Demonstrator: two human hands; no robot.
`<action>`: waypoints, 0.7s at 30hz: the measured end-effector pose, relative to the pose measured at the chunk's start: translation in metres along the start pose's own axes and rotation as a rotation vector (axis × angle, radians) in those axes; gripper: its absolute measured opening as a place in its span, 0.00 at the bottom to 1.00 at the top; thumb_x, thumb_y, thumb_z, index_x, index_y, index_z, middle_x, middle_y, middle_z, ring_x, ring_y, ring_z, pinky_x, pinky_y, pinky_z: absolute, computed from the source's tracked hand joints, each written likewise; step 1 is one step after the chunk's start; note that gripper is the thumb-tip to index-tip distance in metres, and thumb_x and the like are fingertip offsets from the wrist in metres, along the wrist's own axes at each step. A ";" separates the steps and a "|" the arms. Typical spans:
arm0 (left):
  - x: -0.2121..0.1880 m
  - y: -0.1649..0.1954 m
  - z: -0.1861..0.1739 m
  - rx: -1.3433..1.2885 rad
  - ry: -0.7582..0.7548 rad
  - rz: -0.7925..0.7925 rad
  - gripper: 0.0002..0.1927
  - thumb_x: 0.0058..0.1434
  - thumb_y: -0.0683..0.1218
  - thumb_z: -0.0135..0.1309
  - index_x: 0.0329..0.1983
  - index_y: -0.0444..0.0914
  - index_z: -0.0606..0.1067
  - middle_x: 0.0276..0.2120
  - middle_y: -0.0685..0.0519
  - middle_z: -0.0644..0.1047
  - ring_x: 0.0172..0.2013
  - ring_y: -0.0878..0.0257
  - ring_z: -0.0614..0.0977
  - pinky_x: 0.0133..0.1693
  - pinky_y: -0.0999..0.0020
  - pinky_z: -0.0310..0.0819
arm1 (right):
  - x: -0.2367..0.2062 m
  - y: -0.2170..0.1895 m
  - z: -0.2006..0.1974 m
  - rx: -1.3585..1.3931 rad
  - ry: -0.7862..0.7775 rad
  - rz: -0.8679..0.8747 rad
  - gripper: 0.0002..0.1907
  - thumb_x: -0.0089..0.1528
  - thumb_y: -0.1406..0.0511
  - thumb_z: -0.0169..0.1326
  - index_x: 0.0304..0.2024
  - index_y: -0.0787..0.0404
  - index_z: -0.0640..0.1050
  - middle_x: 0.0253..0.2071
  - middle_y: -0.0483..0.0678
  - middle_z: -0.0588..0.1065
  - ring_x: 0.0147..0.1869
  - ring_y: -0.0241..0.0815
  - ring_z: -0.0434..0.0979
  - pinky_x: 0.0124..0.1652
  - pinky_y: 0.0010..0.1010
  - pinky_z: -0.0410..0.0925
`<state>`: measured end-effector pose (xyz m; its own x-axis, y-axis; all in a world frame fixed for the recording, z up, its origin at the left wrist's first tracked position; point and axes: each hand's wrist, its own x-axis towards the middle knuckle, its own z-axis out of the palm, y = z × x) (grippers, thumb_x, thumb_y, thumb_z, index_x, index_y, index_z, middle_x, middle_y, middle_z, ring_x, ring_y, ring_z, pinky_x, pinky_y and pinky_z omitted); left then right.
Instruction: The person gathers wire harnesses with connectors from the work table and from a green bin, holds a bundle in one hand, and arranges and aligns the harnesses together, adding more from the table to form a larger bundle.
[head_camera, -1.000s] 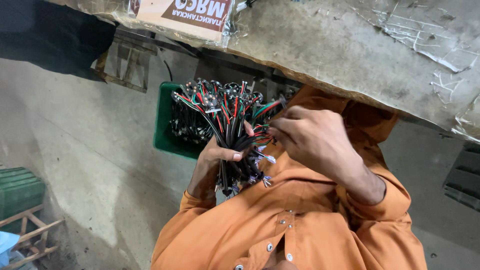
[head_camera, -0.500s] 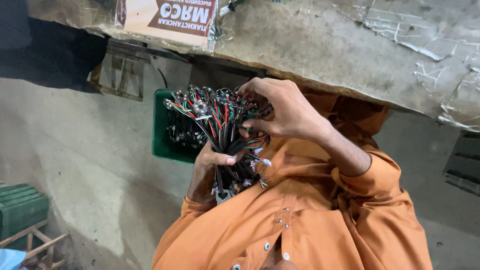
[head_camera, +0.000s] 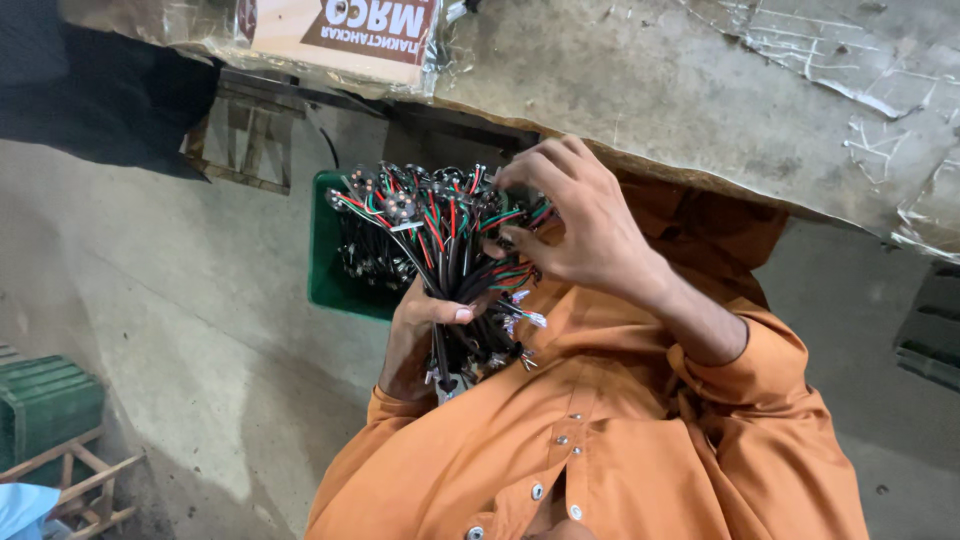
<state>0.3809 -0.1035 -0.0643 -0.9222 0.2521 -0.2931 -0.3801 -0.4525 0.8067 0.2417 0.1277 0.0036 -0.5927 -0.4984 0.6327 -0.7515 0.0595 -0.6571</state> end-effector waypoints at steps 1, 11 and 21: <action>0.002 -0.003 -0.002 -0.005 0.002 0.005 0.44 0.40 0.43 0.64 0.63 0.30 0.65 0.37 0.48 0.76 0.28 0.65 0.72 0.30 0.70 0.61 | -0.001 -0.003 0.002 0.001 -0.005 0.044 0.15 0.49 0.69 0.63 0.37 0.61 0.75 0.36 0.50 0.75 0.41 0.53 0.74 0.41 0.39 0.69; -0.001 -0.029 -0.030 0.203 0.129 0.046 0.36 0.38 0.38 0.61 0.57 0.32 0.74 0.43 0.51 0.78 0.44 0.61 0.80 0.47 0.67 0.73 | -0.013 -0.020 0.038 -0.075 -0.057 0.284 0.18 0.51 0.60 0.68 0.39 0.59 0.78 0.33 0.45 0.77 0.39 0.48 0.75 0.40 0.40 0.64; 0.014 -0.044 -0.011 0.253 0.194 0.331 0.47 0.42 0.36 0.65 0.70 0.33 0.66 0.62 0.53 0.73 0.62 0.61 0.74 0.66 0.63 0.66 | -0.034 -0.018 0.076 0.330 0.317 0.519 0.23 0.52 0.69 0.61 0.48 0.63 0.68 0.36 0.43 0.73 0.45 0.34 0.78 0.49 0.29 0.70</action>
<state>0.3840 -0.0891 -0.1098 -0.9965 -0.0466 -0.0700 -0.0561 -0.2523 0.9660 0.2971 0.0784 -0.0374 -0.9458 -0.1966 0.2585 -0.2496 -0.0693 -0.9659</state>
